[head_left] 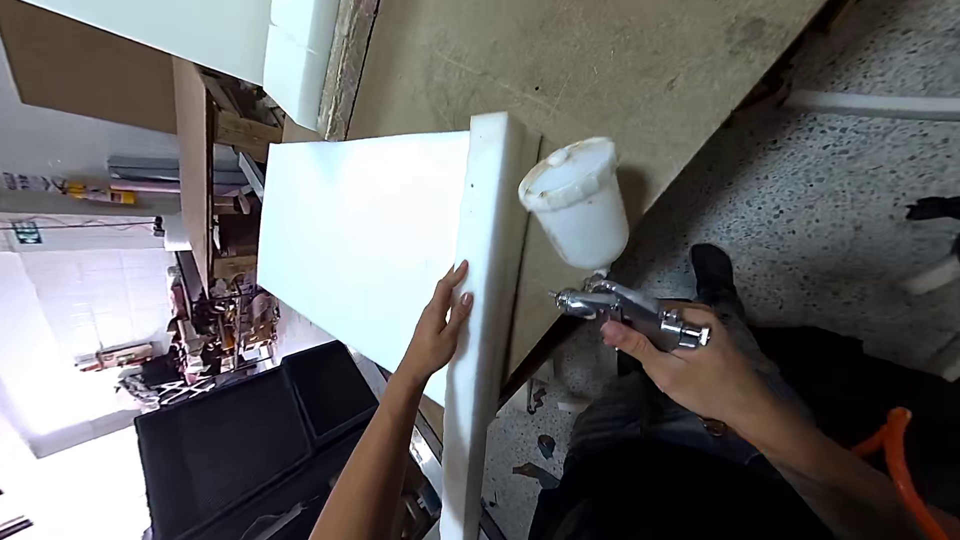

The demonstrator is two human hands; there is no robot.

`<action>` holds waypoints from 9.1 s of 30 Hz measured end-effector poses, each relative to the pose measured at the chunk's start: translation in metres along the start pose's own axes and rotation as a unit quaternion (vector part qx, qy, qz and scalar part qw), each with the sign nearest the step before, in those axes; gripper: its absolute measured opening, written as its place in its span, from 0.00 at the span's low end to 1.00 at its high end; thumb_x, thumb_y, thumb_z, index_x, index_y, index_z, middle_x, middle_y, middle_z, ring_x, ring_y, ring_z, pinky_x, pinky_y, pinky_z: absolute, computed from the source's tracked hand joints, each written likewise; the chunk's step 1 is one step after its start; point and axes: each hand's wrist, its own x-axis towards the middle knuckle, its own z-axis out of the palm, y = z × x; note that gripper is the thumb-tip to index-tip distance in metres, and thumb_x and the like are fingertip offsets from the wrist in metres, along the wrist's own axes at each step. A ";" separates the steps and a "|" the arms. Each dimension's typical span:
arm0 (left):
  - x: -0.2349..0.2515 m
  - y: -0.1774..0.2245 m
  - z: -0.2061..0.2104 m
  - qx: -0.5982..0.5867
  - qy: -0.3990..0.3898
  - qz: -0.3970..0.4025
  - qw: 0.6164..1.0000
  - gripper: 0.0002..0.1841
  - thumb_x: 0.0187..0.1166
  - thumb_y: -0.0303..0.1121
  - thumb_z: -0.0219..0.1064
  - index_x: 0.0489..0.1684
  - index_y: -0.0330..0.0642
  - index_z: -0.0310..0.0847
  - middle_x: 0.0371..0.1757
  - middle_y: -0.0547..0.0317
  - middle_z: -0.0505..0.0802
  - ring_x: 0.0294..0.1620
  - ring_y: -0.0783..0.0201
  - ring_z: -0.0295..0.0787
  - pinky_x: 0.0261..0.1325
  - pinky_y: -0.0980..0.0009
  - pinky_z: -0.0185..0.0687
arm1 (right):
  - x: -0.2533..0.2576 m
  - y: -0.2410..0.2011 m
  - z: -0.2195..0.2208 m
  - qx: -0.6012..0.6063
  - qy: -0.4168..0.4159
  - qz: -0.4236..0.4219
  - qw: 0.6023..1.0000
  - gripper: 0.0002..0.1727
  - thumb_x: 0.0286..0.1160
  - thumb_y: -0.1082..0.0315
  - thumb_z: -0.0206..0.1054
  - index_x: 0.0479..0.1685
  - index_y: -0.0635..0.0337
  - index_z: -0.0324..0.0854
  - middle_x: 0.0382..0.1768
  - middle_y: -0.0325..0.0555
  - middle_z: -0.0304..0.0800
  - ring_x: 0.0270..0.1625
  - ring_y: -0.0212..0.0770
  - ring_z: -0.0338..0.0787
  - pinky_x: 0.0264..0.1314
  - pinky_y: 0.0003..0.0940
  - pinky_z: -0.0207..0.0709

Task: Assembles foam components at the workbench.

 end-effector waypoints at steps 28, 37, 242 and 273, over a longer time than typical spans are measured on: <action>-0.017 -0.032 0.022 0.006 0.050 0.097 0.994 0.28 0.96 0.44 0.47 0.94 0.54 0.54 0.88 0.63 0.73 0.78 0.70 0.79 0.79 0.64 0.78 | -0.152 0.041 0.072 -0.018 -0.046 -0.027 0.998 0.13 0.72 0.46 0.76 0.33 0.43 0.89 0.27 0.23 0.86 0.27 0.21 0.84 0.27 0.19 0.81; -0.015 -0.032 0.023 -0.005 0.048 0.101 0.994 0.28 0.96 0.45 0.46 0.95 0.53 0.53 0.89 0.62 0.72 0.80 0.69 0.77 0.80 0.63 0.76 | -0.162 0.046 0.078 -0.026 -0.085 -0.041 0.995 0.13 0.74 0.46 0.75 0.33 0.43 0.91 0.26 0.22 0.87 0.28 0.18 0.84 0.28 0.16 0.80; -0.010 -0.034 0.036 -0.189 0.057 0.078 0.977 0.27 0.96 0.43 0.45 0.94 0.52 0.53 0.85 0.55 0.75 0.78 0.60 0.79 0.77 0.59 0.80 | -0.150 0.062 0.076 -0.084 -0.097 -0.064 0.990 0.18 0.73 0.40 0.74 0.28 0.42 0.89 0.23 0.21 0.82 0.26 0.15 0.81 0.26 0.14 0.76; -0.001 -0.021 0.004 -0.277 0.014 -0.108 0.955 0.26 0.87 0.33 0.62 0.84 0.42 0.66 0.67 0.51 0.88 0.50 0.62 0.91 0.51 0.67 0.90 | 0.161 -0.046 -0.087 -0.181 0.166 0.011 0.969 0.22 0.71 0.35 0.71 0.33 0.43 0.91 0.22 0.28 0.89 0.21 0.26 0.84 0.21 0.33 0.80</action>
